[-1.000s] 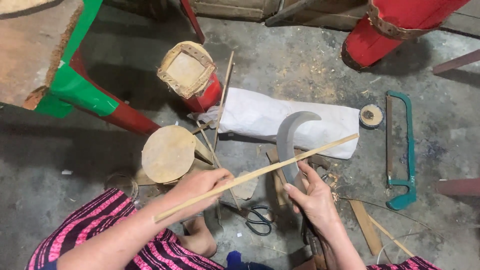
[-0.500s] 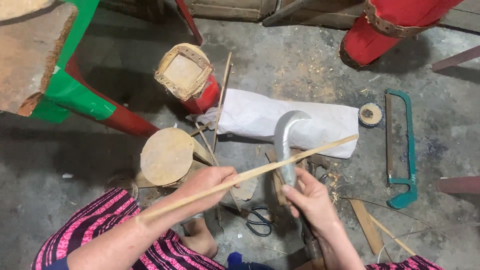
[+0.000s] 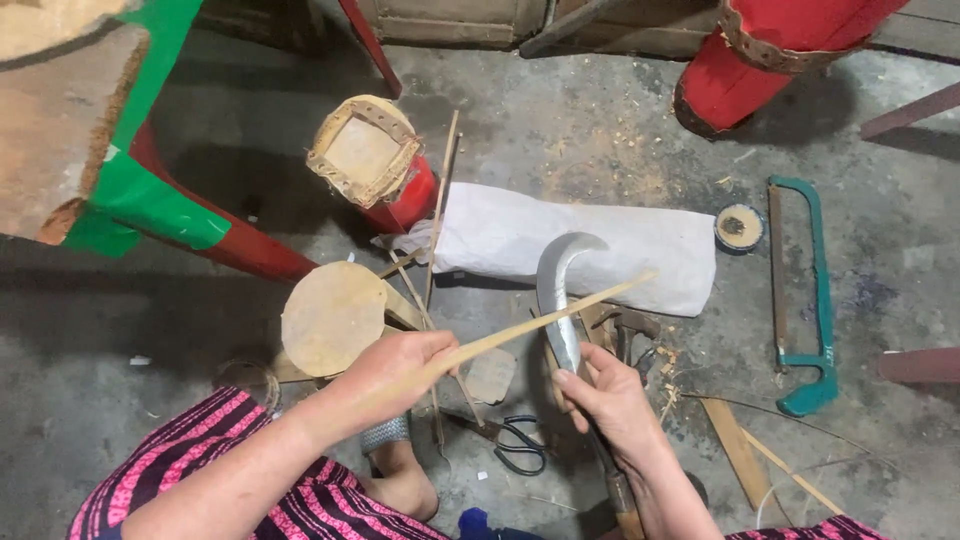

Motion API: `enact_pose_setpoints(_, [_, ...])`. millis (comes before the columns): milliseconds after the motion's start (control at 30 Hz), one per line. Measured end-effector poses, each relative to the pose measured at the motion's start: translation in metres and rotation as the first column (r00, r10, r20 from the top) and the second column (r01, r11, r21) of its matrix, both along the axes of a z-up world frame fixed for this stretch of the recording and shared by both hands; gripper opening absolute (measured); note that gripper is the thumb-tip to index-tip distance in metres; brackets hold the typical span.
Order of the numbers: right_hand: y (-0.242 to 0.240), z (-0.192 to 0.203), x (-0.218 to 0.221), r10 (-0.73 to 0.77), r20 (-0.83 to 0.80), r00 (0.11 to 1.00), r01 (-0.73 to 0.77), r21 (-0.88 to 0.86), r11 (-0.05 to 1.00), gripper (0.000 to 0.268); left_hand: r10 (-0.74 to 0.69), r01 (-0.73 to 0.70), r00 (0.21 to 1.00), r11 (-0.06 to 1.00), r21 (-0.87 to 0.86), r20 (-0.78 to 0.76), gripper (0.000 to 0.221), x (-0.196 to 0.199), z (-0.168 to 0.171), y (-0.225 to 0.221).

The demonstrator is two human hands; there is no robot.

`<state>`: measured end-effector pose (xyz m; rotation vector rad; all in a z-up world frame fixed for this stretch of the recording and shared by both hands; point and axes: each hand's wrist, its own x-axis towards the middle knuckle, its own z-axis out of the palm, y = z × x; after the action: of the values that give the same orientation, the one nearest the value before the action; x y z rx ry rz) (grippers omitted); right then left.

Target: Scraping a thin bamboo strip with a curved knife to reduce its thickness and increase flexibility.

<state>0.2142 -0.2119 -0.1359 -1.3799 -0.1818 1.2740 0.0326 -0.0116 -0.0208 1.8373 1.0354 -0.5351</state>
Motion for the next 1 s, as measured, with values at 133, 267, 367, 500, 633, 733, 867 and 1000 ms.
enact_pose_setpoints(133, [0.003, 0.015, -0.018, 0.17, 0.097, 0.981, -0.168, -0.026, 0.985, 0.04, -0.16, 0.158, 0.985, 0.987, 0.03, 0.067, 0.034, -0.007, -0.033, 0.003])
enact_pose_setpoints(267, [-0.008, -0.022, 0.014, 0.099, 0.078, 0.992, -0.101, 0.013, 0.995, 0.027, -0.174, 0.168, 0.98, 0.983, 0.075, 0.093, 0.03, -0.019, -0.03, 0.008])
enact_pose_setpoints(367, [-0.014, -0.022, 0.043, -0.047, 0.101, 0.994, 0.05, -0.025, 0.998, 0.023, -0.137, 0.131, 0.988, 0.988, 0.082, 0.068, 0.03, -0.02, -0.018, 0.013])
enact_pose_setpoints(500, [-0.001, -0.001, 0.006, 0.104, 0.007, 0.995, -0.104, -0.006, 0.995, 0.039, -0.1, 0.097, 0.994, 0.993, 0.067, 0.046, 0.028, -0.023, -0.019, 0.014])
enact_pose_setpoints(633, [0.003, 0.021, -0.001, 0.02, -0.073, 0.997, -0.015, 0.08, 0.997, 0.094, -0.175, 0.172, 0.984, 0.983, 0.065, 0.039, 0.03, -0.019, -0.019, 0.016])
enact_pose_setpoints(733, [-0.002, 0.042, 0.018, 0.014, -0.111, 0.994, -0.003, 0.102, 0.995, 0.096, -0.209, 0.209, 0.978, 0.977, 0.038, -0.001, 0.029, -0.023, -0.031, 0.022])
enact_pose_setpoints(867, [-0.012, 0.041, 0.024, -0.057, -0.091, 0.994, 0.073, 0.179, 0.981, 0.088, -0.289, 0.291, 0.957, 0.952, 0.093, -0.035, 0.031, -0.023, -0.056, 0.022])
enact_pose_setpoints(1000, [-0.015, 0.045, 0.013, -0.028, -0.188, 0.982, 0.077, 0.259, 0.963, 0.076, -0.275, 0.261, 0.958, 0.955, 0.143, 0.086, 0.054, -0.001, -0.04, 0.005])
